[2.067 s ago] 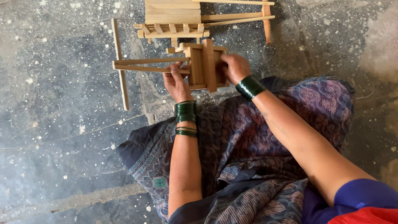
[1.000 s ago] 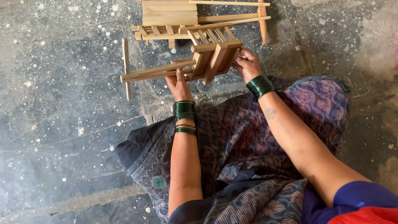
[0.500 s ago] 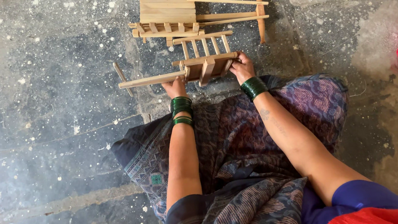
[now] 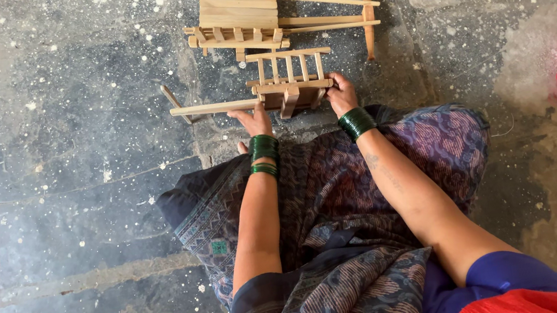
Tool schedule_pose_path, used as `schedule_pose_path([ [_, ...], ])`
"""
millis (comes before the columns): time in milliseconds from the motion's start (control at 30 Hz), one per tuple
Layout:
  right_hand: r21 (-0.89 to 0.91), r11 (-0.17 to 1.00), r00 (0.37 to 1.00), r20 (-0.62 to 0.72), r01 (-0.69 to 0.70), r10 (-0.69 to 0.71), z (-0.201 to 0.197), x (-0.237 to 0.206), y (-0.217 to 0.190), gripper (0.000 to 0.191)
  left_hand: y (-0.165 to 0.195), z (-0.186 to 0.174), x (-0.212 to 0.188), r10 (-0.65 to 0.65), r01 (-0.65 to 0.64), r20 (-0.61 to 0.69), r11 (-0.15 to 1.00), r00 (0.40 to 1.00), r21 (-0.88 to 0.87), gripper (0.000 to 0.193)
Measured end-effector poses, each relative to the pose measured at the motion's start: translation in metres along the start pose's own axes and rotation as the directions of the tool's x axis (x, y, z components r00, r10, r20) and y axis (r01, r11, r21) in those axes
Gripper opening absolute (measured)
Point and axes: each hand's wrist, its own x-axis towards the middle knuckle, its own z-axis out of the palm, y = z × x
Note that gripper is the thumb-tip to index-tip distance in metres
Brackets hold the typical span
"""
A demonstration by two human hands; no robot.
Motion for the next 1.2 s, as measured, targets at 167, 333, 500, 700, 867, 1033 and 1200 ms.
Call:
schedule_pose_path([
  [167,-0.456,0.890,0.982,-0.149,0.034,-0.113,-0.013,0.000,-0.006,0.038,-0.010,0.004,-0.004,0.198,-0.189,-0.119,0.978,0.973,0.086,0.103],
  [333,-0.172,0.972,0.953,-0.230,0.160,-0.198,-0.021,0.010,-0.014,0.028,0.001,0.004,-0.013,0.488,-0.485,-0.128,0.873,0.863,0.056,0.088],
  [500,-0.389,0.837,0.915,0.045,0.385,-0.400,-0.025,0.003,-0.023,0.014,0.003,0.006,-0.018,0.451,-0.445,0.111,0.892,0.886,-0.073,0.070],
  [700,-0.716,0.646,0.947,0.063,0.263,-0.316,-0.017,0.012,-0.029,0.008,0.002,0.014,-0.016,0.353,-0.391,0.189,0.890,0.916,0.234,0.052],
  [867,-0.768,0.569,0.930,0.090,0.293,-0.357,-0.015,0.033,-0.035,0.005,0.003,0.013,-0.013,0.496,-0.503,0.145,0.734,0.856,0.456,0.039],
  [1033,-0.705,0.632,0.921,0.081,0.323,-0.380,-0.012,0.035,-0.038,0.007,0.001,0.011,-0.015,0.512,-0.575,0.275,0.643,0.814,0.506,0.059],
  [1200,-0.819,0.533,0.977,0.165,0.210,-0.132,-0.026,0.017,-0.039,0.002,0.008,0.009,-0.022,0.426,-0.571,0.381,0.588,0.821,0.572,0.098],
])
